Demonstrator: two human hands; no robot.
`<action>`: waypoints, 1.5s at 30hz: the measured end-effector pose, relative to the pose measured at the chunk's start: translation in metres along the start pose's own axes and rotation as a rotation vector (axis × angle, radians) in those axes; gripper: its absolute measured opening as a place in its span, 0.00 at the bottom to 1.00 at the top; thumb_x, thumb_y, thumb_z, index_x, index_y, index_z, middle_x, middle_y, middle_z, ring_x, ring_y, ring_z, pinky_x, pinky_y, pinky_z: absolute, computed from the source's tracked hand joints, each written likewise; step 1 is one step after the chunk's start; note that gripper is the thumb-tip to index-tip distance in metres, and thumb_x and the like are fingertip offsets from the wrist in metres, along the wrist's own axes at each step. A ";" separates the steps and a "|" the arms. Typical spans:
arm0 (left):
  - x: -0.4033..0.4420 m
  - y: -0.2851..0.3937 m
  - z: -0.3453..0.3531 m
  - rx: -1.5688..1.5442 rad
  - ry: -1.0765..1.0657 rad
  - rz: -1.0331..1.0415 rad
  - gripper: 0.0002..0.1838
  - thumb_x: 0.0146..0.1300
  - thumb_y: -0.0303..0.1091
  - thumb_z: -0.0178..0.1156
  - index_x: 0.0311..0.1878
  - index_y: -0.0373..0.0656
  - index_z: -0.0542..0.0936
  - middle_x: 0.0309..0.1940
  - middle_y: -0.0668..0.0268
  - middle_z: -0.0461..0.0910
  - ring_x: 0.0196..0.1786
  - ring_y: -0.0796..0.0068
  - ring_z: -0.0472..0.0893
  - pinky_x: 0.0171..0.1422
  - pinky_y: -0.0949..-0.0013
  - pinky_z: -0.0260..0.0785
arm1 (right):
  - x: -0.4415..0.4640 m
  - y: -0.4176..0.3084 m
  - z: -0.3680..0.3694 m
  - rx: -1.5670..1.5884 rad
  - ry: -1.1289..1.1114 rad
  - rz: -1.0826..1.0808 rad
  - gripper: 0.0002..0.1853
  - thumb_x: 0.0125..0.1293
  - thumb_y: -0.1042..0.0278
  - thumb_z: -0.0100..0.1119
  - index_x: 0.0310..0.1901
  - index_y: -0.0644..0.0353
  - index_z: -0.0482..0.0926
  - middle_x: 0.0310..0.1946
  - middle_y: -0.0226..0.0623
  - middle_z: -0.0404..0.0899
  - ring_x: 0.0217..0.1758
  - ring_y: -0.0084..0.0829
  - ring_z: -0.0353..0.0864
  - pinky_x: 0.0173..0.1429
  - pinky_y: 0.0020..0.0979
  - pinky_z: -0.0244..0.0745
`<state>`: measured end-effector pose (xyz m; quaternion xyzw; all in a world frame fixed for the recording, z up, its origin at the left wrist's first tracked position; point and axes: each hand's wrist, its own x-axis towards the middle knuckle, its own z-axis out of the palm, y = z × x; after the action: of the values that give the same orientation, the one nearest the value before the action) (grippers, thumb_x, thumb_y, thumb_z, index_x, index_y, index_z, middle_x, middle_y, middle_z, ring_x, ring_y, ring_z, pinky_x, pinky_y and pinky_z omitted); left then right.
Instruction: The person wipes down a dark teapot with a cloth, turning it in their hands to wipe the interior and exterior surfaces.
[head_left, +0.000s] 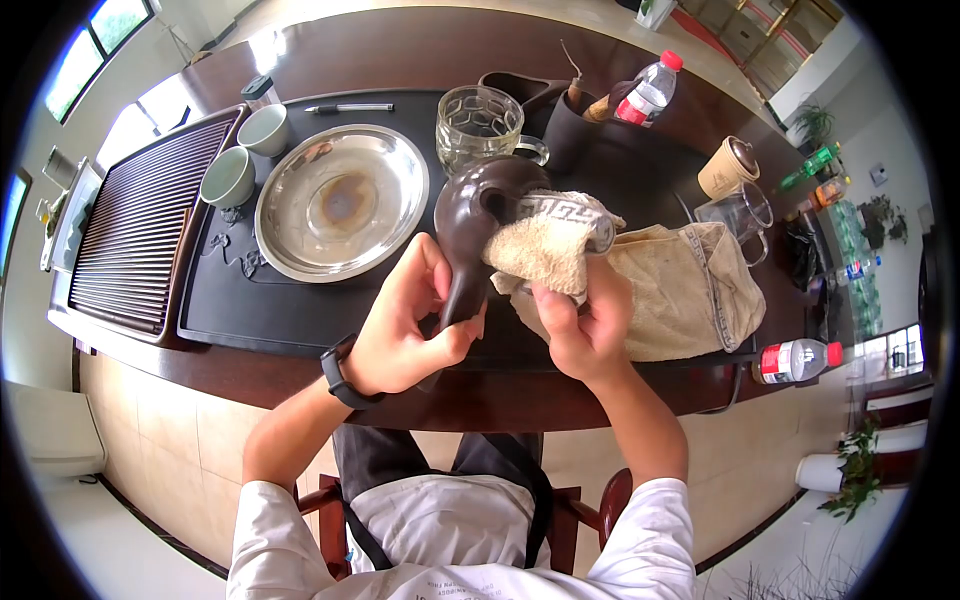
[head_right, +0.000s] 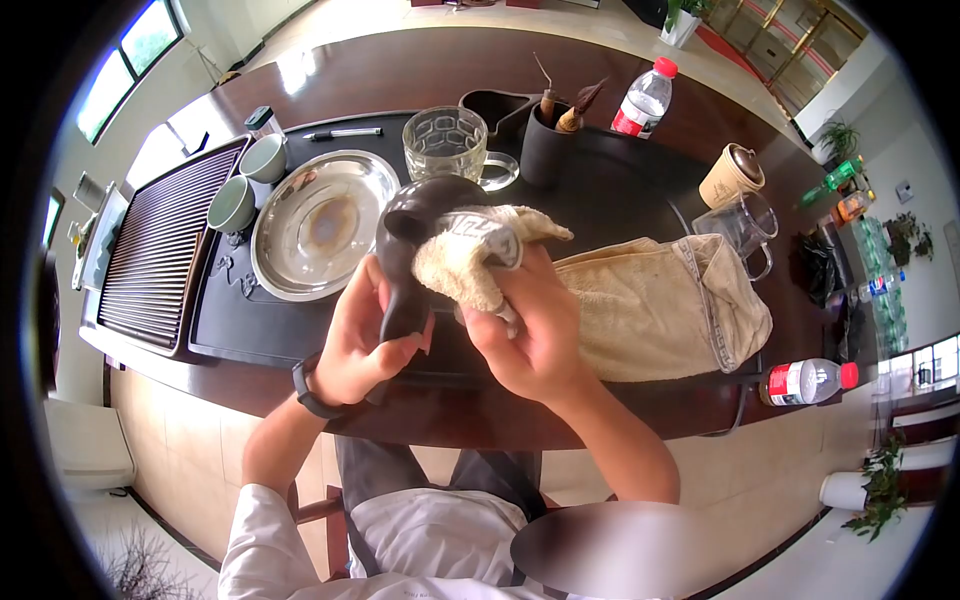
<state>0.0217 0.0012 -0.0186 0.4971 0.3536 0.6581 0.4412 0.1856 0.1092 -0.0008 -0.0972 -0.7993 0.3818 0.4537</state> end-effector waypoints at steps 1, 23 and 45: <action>0.000 0.001 -0.001 0.000 -0.012 0.006 0.18 0.56 0.27 0.62 0.37 0.44 0.58 0.33 0.64 0.72 0.33 0.78 0.74 0.39 0.74 0.69 | -0.002 0.001 0.000 0.027 0.010 0.021 0.12 0.59 0.72 0.56 0.42 0.70 0.78 0.42 0.48 0.77 0.41 0.41 0.76 0.48 0.34 0.70; 0.003 0.006 -0.002 -0.024 -0.003 -0.045 0.16 0.58 0.25 0.58 0.38 0.44 0.59 0.34 0.62 0.72 0.36 0.75 0.75 0.41 0.72 0.68 | -0.007 0.003 0.005 0.077 0.188 -0.098 0.14 0.65 0.74 0.52 0.51 0.70 0.73 0.44 0.41 0.79 0.45 0.30 0.79 0.49 0.28 0.72; -0.001 -0.003 0.008 0.581 0.183 0.013 0.19 0.51 0.26 0.66 0.33 0.41 0.61 0.18 0.71 0.69 0.18 0.87 0.66 0.22 0.80 0.58 | -0.001 -0.003 0.006 0.139 0.142 -0.178 0.17 0.62 0.74 0.55 0.52 0.72 0.73 0.47 0.46 0.78 0.49 0.37 0.78 0.54 0.33 0.71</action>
<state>0.0305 0.0018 -0.0197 0.5432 0.5621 0.5745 0.2427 0.1824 0.1034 -0.0013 -0.0210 -0.7422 0.3867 0.5470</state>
